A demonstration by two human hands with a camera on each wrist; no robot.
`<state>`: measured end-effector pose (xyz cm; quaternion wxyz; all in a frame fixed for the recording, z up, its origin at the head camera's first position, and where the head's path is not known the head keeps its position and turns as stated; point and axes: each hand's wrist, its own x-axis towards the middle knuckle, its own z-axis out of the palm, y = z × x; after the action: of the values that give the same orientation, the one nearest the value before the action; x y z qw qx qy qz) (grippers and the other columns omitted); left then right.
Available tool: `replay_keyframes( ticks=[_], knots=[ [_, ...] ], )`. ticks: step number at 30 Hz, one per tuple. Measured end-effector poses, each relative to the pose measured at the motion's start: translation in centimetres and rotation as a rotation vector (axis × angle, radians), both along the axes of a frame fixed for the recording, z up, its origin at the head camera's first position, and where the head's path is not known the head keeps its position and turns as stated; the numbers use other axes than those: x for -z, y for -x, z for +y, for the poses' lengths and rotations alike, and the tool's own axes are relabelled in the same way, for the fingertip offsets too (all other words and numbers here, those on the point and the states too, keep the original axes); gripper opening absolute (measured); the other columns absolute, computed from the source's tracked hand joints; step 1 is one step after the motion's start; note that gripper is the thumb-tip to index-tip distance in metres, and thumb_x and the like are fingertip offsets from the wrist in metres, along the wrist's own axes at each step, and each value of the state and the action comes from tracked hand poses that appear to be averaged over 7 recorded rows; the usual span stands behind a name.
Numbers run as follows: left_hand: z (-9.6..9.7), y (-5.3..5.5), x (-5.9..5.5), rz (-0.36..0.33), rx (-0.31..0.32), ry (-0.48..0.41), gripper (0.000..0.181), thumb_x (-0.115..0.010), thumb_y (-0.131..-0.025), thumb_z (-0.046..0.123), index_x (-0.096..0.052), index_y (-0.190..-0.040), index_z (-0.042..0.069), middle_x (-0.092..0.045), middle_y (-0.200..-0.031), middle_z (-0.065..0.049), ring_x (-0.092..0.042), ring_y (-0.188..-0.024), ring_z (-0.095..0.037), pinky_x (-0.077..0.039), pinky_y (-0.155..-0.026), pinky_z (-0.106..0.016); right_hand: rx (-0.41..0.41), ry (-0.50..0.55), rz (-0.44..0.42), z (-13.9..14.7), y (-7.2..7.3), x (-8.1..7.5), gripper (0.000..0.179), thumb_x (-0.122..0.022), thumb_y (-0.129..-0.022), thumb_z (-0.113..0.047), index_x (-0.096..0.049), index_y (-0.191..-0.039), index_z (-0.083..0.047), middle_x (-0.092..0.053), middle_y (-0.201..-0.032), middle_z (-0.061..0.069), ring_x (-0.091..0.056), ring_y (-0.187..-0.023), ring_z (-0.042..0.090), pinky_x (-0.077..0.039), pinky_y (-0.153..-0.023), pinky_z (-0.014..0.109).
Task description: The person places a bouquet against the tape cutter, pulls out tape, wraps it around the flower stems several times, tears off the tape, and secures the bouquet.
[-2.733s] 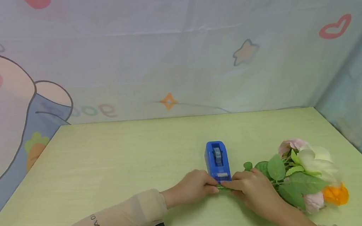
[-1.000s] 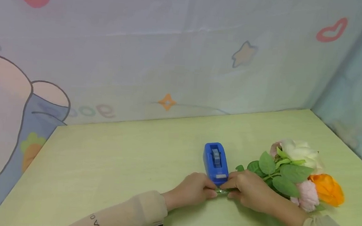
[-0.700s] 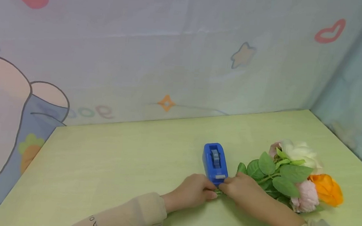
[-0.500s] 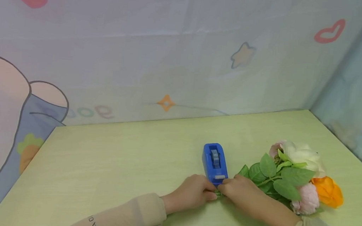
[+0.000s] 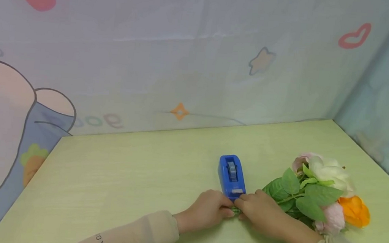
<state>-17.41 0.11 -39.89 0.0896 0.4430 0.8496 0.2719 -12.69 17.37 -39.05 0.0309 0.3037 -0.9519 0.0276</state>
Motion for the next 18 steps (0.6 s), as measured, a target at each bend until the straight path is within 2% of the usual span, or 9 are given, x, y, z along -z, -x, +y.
replay_keyframes(
  ticks=[3,6,8,10,13,16,18],
  knots=[
    [0.0,0.0,0.0,0.0,0.01,-0.001,0.01,-0.066,-0.086,0.015,-0.073,-0.081,0.01,-0.061,-0.068,0.009,-0.043,-0.058,0.001,-0.036,-0.057,-0.01,0.016,-0.012,0.055,-0.1,-0.4,0.2,0.018,-0.073,-0.077,-0.02,-0.057,-0.08,-0.014,-0.056,-0.072,-0.005,-0.048,-0.06,0.009,-0.026,-0.055,0.024],
    [0.0,0.3,-0.1,-0.023,0.044,0.009,0.015,-0.064,-0.088,0.015,-0.069,-0.075,0.009,-0.055,-0.064,0.009,-0.041,-0.058,0.0,-0.035,-0.056,-0.011,0.026,-0.023,0.123,-0.1,-0.8,0.4,0.017,-0.071,-0.079,-0.018,-0.054,-0.081,-0.014,-0.053,-0.073,-0.005,-0.047,-0.062,0.011,-0.025,-0.057,0.025],
    [0.1,0.7,-0.2,-0.065,0.078,0.021,0.017,-0.063,-0.089,0.016,-0.066,-0.073,0.01,-0.051,-0.062,0.01,-0.04,-0.057,-0.001,-0.034,-0.055,-0.012,0.024,-0.037,0.178,0.0,-1.0,0.6,0.017,-0.07,-0.079,-0.014,-0.053,-0.081,-0.014,-0.051,-0.074,-0.005,-0.046,-0.063,0.011,-0.026,-0.059,0.026],
    [0.1,1.1,-0.3,-0.135,0.116,0.036,0.02,-0.062,-0.09,0.017,-0.061,-0.071,0.011,-0.045,-0.059,0.009,-0.038,-0.056,-0.001,-0.033,-0.054,-0.013,0.011,-0.063,0.224,0.2,-1.1,0.7,0.019,-0.07,-0.077,-0.011,-0.052,-0.082,-0.014,-0.049,-0.074,-0.004,-0.047,-0.064,0.013,-0.027,-0.06,0.027],
    [-0.2,1.7,-0.4,-0.301,0.17,0.057,0.023,-0.057,-0.093,0.02,-0.059,-0.073,0.01,-0.045,-0.06,0.009,-0.039,-0.055,-0.002,-0.034,-0.053,-0.015,-0.025,-0.084,0.284,0.4,-1.3,0.7,0.022,-0.072,-0.074,-0.008,-0.052,-0.083,-0.013,-0.049,-0.074,-0.004,-0.046,-0.063,0.013,-0.03,-0.061,0.028],
    [-0.7,1.9,-0.4,-0.542,0.205,0.038,0.028,-0.049,-0.098,0.021,-0.063,-0.082,0.003,-0.056,-0.065,0.005,-0.049,-0.058,-0.002,-0.042,-0.059,-0.016,-0.082,-0.073,0.38,0.7,-1.3,0.5,0.021,-0.069,-0.073,-0.007,-0.051,-0.081,-0.013,-0.048,-0.074,-0.003,-0.044,-0.061,0.013,-0.03,-0.061,0.028],
    [-1.2,2.0,-0.5,-0.728,0.209,0.019,0.031,-0.044,-0.1,0.021,-0.064,-0.095,-0.002,-0.064,-0.074,-0.002,-0.057,-0.065,-0.005,-0.047,-0.065,-0.018,-0.116,-0.063,0.442,1.1,-1.3,0.4,0.017,-0.064,-0.073,-0.007,-0.049,-0.08,-0.012,-0.047,-0.075,-0.003,-0.041,-0.061,0.013,-0.029,-0.061,0.029]
  ],
)
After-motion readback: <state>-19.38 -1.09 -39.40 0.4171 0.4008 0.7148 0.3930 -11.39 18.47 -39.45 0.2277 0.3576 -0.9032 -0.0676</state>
